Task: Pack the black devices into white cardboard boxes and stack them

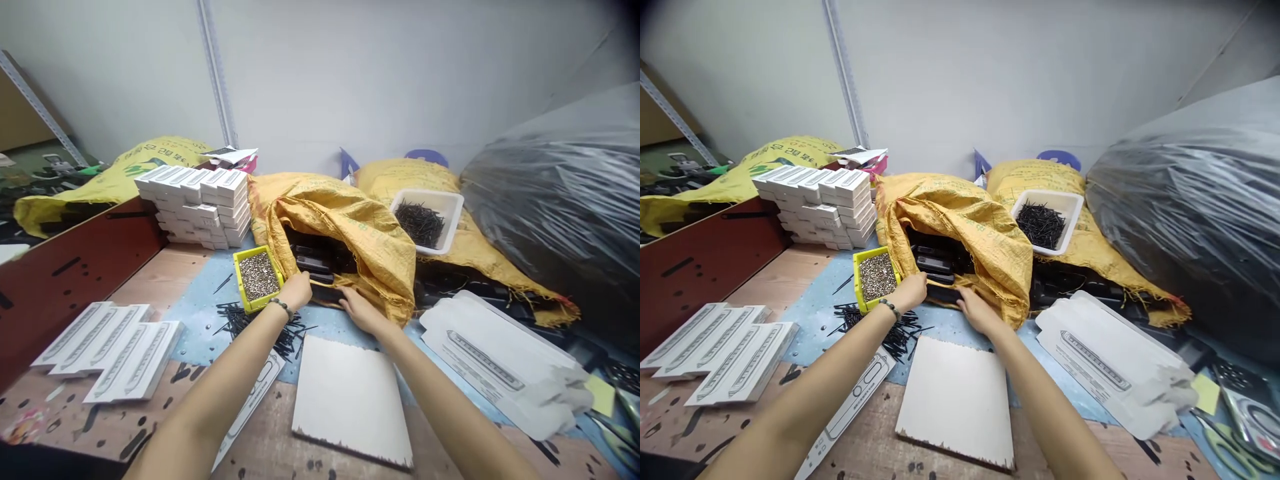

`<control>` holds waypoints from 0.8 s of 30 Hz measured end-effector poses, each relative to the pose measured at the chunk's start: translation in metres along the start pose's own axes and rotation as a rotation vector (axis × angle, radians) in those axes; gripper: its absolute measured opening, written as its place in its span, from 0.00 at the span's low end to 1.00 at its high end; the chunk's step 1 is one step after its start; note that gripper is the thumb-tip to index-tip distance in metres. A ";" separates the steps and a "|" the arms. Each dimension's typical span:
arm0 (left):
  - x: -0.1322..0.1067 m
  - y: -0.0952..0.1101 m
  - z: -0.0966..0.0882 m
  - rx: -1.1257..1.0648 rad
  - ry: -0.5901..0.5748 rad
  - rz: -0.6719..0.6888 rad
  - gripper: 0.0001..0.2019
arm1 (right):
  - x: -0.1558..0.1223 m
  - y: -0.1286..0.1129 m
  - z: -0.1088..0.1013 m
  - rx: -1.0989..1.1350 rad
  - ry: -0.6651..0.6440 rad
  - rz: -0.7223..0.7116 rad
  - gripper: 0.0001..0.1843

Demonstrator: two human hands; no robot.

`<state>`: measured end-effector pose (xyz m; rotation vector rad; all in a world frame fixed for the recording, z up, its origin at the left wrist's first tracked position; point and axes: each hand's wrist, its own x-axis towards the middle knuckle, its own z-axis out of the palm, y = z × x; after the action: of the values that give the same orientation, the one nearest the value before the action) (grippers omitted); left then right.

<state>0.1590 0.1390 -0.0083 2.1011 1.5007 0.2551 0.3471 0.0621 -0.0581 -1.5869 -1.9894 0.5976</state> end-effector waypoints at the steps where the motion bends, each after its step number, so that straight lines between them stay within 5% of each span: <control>1: 0.004 0.002 0.000 -0.044 0.008 -0.019 0.17 | 0.005 0.006 -0.003 -0.008 0.030 0.024 0.19; 7: -0.006 -0.006 -0.011 -0.482 0.065 -0.086 0.14 | -0.009 -0.010 -0.015 0.022 0.178 0.074 0.18; 11: -0.055 -0.026 -0.010 -0.884 0.033 -0.153 0.11 | -0.064 -0.046 -0.042 0.085 0.223 0.085 0.19; 16: -0.115 -0.037 0.000 -1.282 -0.087 -0.304 0.07 | -0.104 -0.091 -0.074 -0.028 0.083 0.060 0.13; 21: -0.149 -0.032 0.007 -1.506 -0.147 -0.405 0.06 | -0.098 -0.110 -0.056 -0.087 -0.054 0.021 0.08; 24: -0.166 -0.027 0.014 -1.582 -0.159 -0.425 0.07 | -0.092 -0.104 -0.028 0.037 0.056 0.036 0.09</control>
<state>0.0833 -0.0122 -0.0089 0.5194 0.9478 0.7542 0.3041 -0.0493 0.0175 -1.6031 -1.9021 0.5936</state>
